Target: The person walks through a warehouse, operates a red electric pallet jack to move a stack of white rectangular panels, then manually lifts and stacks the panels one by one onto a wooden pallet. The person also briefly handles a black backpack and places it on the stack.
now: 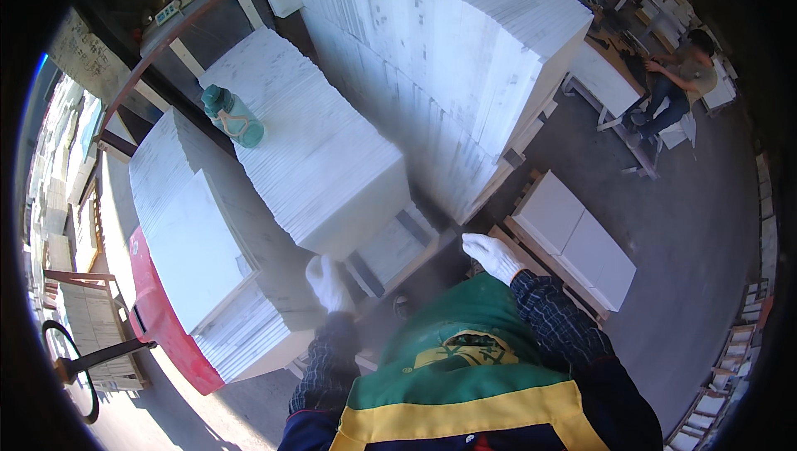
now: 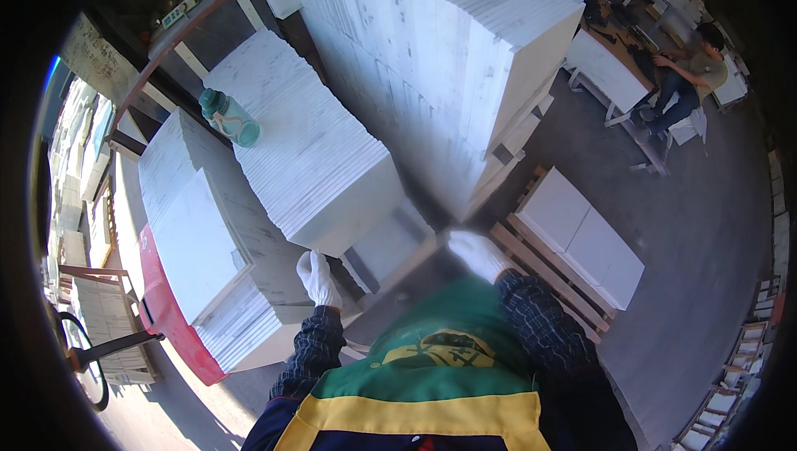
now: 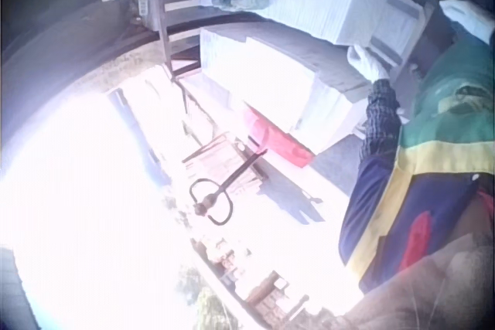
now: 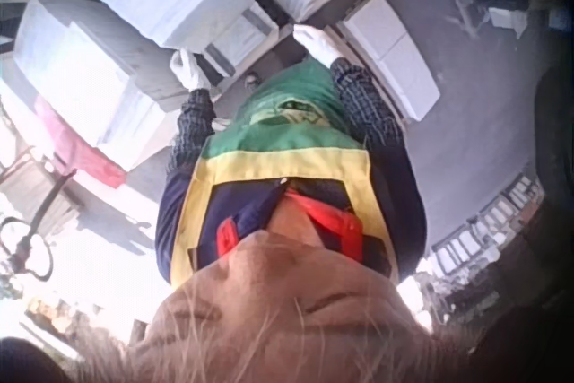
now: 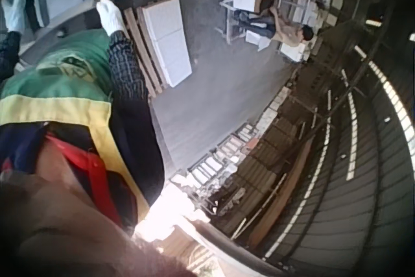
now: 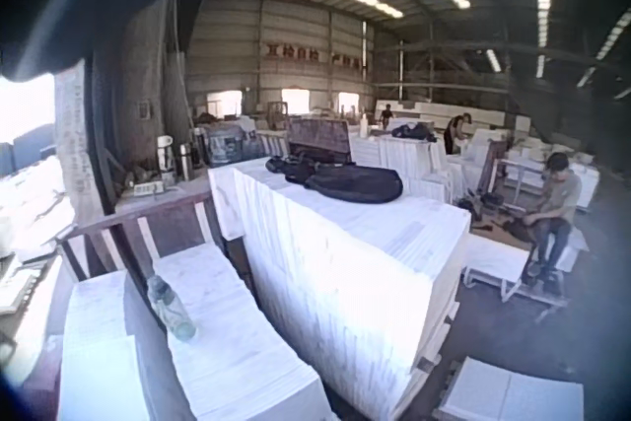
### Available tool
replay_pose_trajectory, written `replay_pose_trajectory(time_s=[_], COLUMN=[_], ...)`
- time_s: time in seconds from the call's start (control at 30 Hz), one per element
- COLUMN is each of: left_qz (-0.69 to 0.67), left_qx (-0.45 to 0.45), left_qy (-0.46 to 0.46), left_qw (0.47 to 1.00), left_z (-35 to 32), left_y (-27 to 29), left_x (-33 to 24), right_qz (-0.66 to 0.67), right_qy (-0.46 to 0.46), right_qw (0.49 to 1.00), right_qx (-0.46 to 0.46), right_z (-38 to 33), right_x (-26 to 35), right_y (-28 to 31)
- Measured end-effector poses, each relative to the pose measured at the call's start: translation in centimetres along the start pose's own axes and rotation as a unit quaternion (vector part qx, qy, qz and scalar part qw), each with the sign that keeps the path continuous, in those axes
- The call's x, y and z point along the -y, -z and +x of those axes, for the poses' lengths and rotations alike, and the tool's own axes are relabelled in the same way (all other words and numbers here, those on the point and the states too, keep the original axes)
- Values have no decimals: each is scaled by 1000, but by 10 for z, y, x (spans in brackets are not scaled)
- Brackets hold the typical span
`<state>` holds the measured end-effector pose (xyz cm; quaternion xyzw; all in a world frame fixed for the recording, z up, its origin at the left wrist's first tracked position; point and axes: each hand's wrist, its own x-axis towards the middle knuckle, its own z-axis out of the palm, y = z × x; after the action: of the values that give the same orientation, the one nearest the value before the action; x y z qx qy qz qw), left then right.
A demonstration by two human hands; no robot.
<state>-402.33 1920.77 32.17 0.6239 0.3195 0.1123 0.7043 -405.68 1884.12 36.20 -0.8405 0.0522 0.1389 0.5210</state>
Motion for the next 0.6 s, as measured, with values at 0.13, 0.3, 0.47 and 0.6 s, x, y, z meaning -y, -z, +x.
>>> replay_pose_trajectory(time_s=[0.13,0.3,0.47,0.6], left_qz=[10,-89,-137,-139], left_qx=[-43,-28,-120,-148], left_qy=[-96,-13,18,5], left_qw=[994,996,983,979], left_z=[54,71,44,45], left_y=[8,-27,-61,-67], left_x=[-29,-65,-87,-89], right_qz=[30,229,181,166], right_qy=[41,98,134,147], right_qw=[999,963,966,966], right_qx=[-8,-104,-123,-130], right_z=[102,222,245,245], right_x=[46,81,101,102], right_y=[-22,-52,-78,-80])
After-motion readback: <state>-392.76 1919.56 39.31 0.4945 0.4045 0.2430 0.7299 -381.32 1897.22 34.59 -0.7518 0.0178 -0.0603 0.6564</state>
